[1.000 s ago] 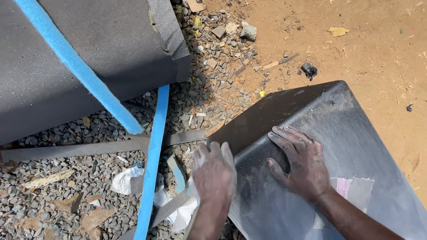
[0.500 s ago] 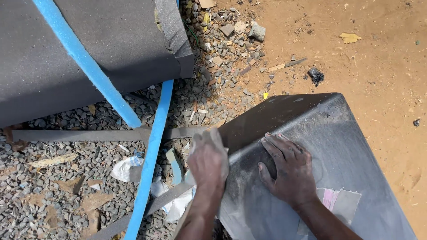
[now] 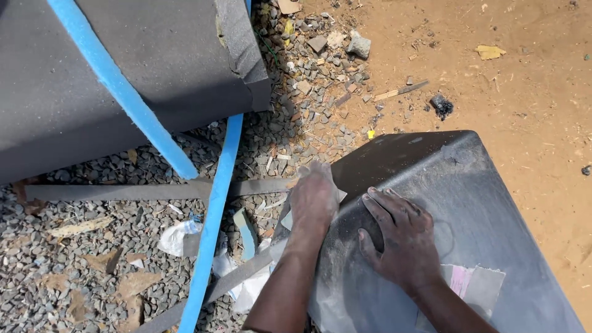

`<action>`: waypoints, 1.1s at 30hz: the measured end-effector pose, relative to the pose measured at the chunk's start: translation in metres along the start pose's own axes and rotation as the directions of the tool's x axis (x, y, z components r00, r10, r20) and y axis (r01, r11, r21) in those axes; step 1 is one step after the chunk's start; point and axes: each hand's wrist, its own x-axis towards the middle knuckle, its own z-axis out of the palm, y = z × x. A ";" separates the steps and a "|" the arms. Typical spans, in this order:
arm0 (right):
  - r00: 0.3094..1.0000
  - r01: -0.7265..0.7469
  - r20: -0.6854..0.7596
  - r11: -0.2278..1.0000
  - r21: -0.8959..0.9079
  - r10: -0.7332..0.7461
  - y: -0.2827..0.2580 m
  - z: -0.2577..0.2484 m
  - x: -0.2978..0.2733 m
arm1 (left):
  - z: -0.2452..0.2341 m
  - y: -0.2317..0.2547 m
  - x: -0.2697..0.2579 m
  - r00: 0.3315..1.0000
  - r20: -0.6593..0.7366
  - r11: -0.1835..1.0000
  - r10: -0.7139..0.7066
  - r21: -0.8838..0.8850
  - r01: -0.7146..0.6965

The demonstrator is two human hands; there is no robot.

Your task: Sanding the surface of a large dark panel using sandpaper

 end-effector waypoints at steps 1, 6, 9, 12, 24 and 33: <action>1.000 0.002 -0.004 1.000 0.018 -0.002 0.000 0.003 0.003 | 0.002 -0.003 0.011 0.999 -0.027 0.999 0.030 0.037 -0.029; 0.999 -0.004 0.033 1.000 -0.018 0.005 -0.002 0.000 -0.003 | -0.022 -0.063 -0.021 0.993 -0.089 0.990 -0.082 0.106 0.091; 0.999 0.005 0.040 1.000 -0.025 -0.004 0.004 -0.009 -0.008 | -0.006 -0.030 -0.027 0.948 -0.191 0.956 -0.256 0.093 0.278; 0.995 -0.032 0.093 0.999 -0.007 0.032 0.001 0.001 -0.001 | 0.004 0.013 -0.007 0.977 -0.131 0.986 -0.165 -0.017 0.165; 1.000 -0.020 0.024 1.000 0.014 0.020 0.003 0.001 -0.004 | 0.028 0.019 -0.012 0.925 -0.369 0.995 0.085 0.083 -0.059; 0.999 0.033 -0.027 0.999 -0.004 -0.033 0.001 -0.009 -0.011 | 0.029 -0.064 -0.041 0.846 -0.527 0.993 -0.080 0.031 0.113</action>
